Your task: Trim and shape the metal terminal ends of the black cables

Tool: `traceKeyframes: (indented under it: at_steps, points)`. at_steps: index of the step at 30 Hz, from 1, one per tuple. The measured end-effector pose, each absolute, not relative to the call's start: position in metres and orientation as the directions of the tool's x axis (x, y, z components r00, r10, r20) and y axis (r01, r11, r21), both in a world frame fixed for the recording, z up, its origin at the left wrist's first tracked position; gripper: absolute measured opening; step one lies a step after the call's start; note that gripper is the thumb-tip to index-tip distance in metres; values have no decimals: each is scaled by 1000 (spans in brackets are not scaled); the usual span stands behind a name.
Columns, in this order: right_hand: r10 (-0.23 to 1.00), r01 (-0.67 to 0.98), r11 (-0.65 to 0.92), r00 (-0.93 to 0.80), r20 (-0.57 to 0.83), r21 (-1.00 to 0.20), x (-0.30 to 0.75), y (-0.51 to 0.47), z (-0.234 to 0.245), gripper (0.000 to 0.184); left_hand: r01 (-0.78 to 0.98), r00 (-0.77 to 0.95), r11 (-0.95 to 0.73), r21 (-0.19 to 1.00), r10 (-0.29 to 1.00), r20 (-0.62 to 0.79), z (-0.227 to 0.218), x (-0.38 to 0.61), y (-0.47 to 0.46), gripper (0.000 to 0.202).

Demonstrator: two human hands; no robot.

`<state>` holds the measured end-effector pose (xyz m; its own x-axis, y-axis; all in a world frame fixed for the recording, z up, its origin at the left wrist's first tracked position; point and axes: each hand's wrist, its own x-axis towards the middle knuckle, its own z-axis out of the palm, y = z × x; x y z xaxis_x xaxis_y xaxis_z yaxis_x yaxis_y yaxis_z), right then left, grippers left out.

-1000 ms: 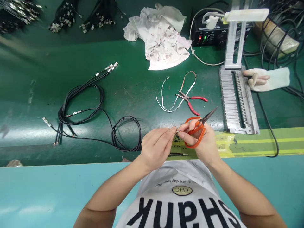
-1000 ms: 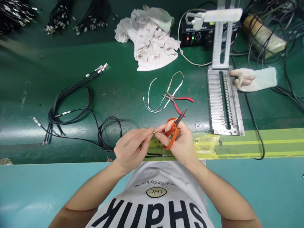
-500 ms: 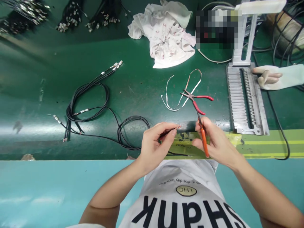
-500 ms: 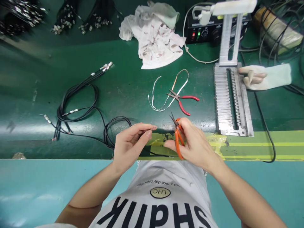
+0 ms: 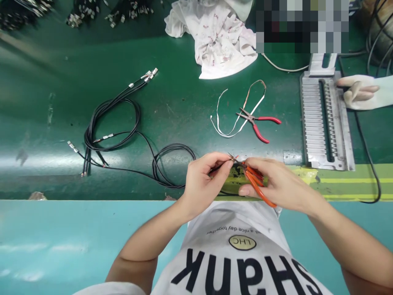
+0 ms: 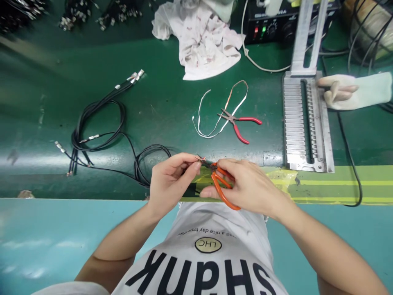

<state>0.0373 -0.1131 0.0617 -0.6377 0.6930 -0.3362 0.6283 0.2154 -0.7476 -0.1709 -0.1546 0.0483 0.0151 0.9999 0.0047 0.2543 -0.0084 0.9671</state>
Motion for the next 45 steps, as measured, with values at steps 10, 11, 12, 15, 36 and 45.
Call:
traceKeyframes:
  at_steps: [10, 11, 12, 15, 36, 45]
  points:
    - [653, 626, 116, -633, -416, -771, 38, -104, 59, 41, 383, 4, -85, 920, 996, 91, 45, -169, -152, 5]
    - [659, 637, 120, -625, -418, -762, 37, -105, 60, 41, 391, 3, -90, 916, 995, 96, 45, -169, -152, 5]
    - [664, 645, 122, -618, -420, -755, 37, -105, 61, 41, 394, 3, -90, 915, 995, 97, 44, -169, -152, 6]
    - [684, 671, 144, -599, -417, -728, 35, -109, 63, 38, 366, -7, -67, 928, 997, 75, 44, -168, -153, 6]
    - [645, 616, 169, -659, -386, -769, 34, -103, 62, 40, 47, -51, 139, 989, 989, -137, 53, -167, -151, 5]
    - [483, 419, -137, -763, -430, -897, 37, -98, 60, 40, 58, -44, 165, 985, 986, -162, 57, -167, -150, 10]
